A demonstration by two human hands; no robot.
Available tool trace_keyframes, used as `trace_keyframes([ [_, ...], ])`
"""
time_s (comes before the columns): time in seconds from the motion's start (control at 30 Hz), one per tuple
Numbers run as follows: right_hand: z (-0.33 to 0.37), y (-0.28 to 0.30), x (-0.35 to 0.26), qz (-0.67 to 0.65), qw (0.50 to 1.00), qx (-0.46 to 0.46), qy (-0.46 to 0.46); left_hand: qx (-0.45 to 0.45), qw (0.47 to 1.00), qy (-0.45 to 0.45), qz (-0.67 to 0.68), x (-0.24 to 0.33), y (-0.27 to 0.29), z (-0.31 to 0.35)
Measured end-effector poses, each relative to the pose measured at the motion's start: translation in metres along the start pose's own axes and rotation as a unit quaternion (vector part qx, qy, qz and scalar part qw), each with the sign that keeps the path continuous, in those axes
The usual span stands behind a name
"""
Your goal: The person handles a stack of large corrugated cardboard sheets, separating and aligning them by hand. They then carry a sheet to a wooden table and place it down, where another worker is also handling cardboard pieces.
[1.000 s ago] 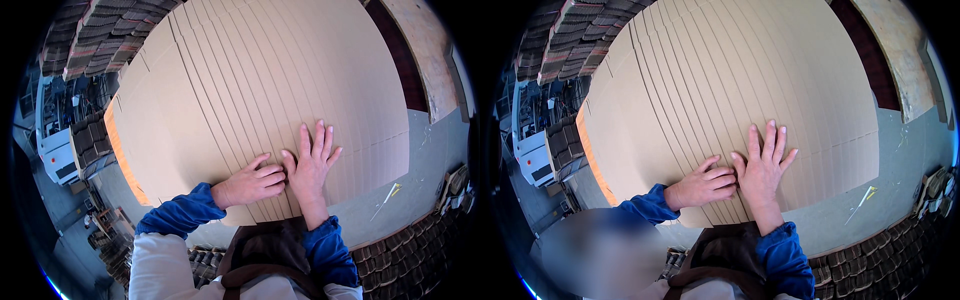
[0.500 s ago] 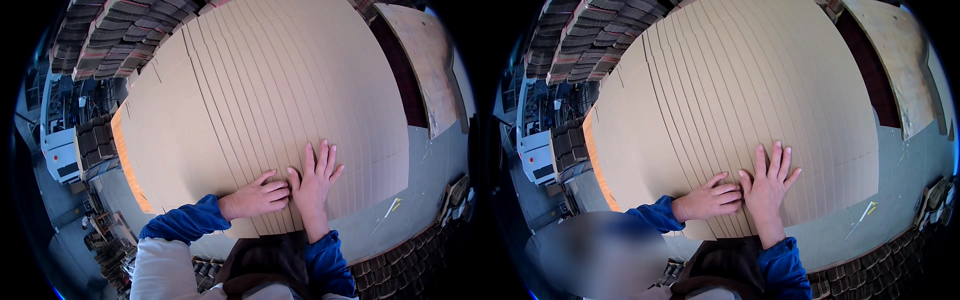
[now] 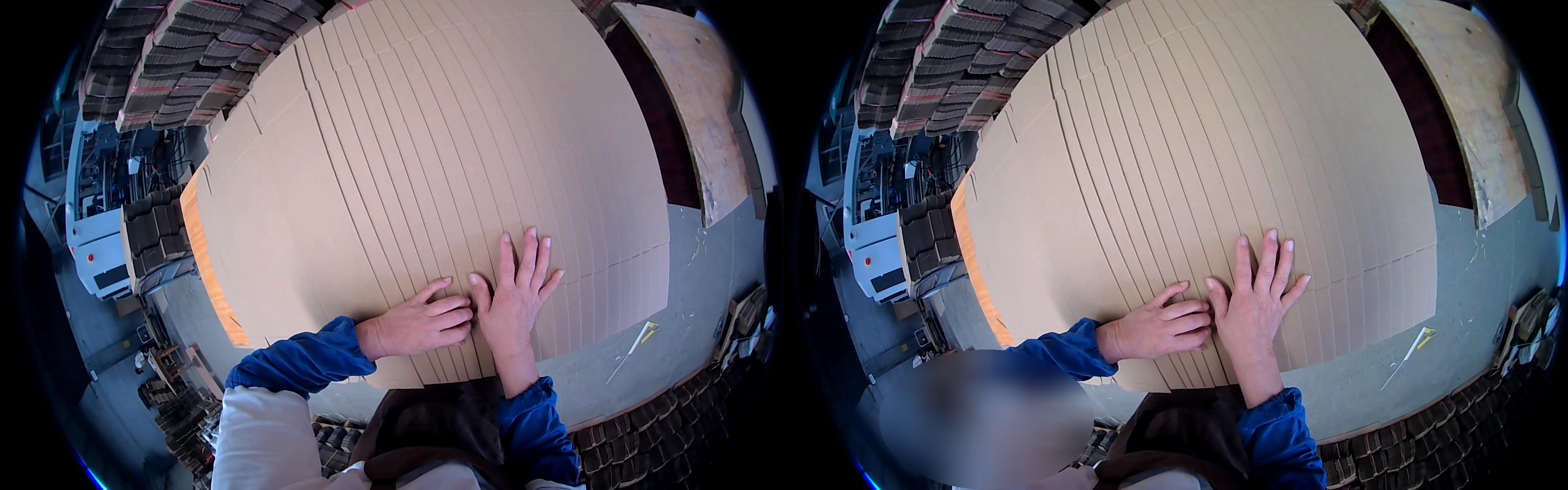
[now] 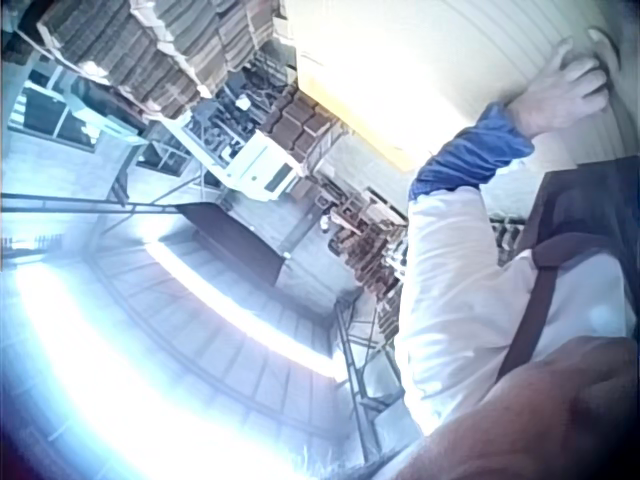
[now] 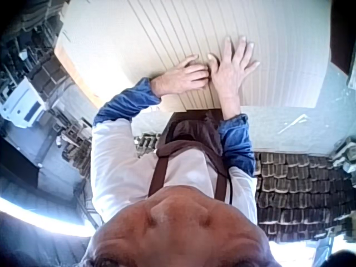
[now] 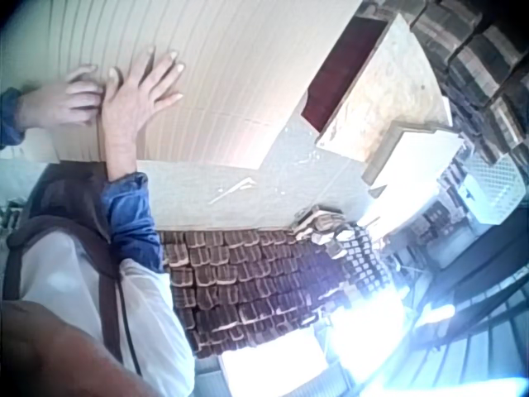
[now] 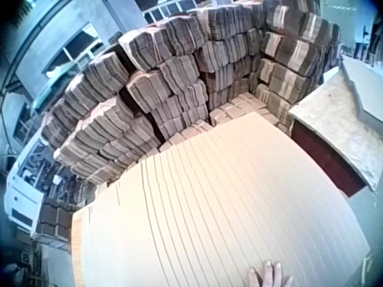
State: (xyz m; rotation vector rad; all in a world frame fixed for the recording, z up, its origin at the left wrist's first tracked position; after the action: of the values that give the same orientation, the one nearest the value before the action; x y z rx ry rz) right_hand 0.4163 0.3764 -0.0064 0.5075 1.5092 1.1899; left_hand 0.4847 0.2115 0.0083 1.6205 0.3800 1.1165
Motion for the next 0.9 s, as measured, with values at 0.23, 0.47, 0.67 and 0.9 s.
trace_keyframes([
  [0.23,0.0007,0.0022,-0.0012,0.001,1.0,0.001,-0.003,-0.004,1.0,-0.005,0.001,-0.0005,-0.0007,0.0005],
  [0.47,-0.0017,0.0014,-0.0013,-0.009,1.0,0.009,0.0,-0.007,1.0,-0.008,-0.017,-0.0017,-0.0034,0.0028],
  [0.67,0.0003,-0.0026,0.0019,-0.007,1.0,0.024,0.007,-0.011,1.0,-0.005,-0.015,-0.0026,-0.0035,0.0041],
  [0.9,0.0002,-0.0012,0.002,-0.003,1.0,0.025,0.006,0.0,1.0,0.0,0.014,-0.0019,-0.0019,0.0005],
])
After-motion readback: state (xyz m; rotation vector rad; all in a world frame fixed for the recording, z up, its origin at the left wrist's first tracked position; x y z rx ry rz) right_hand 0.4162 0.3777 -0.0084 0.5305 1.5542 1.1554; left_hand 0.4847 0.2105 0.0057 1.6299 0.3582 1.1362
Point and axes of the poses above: each hand's wrist, its own z-axis away from the middle knuckle, its own y-axis out of the back of the hand, x = y × z, the point moved 1 cm from there along -z, towards the middle knuckle, and after that the axes turned 7 degrees about y, right-handed, at the moved point
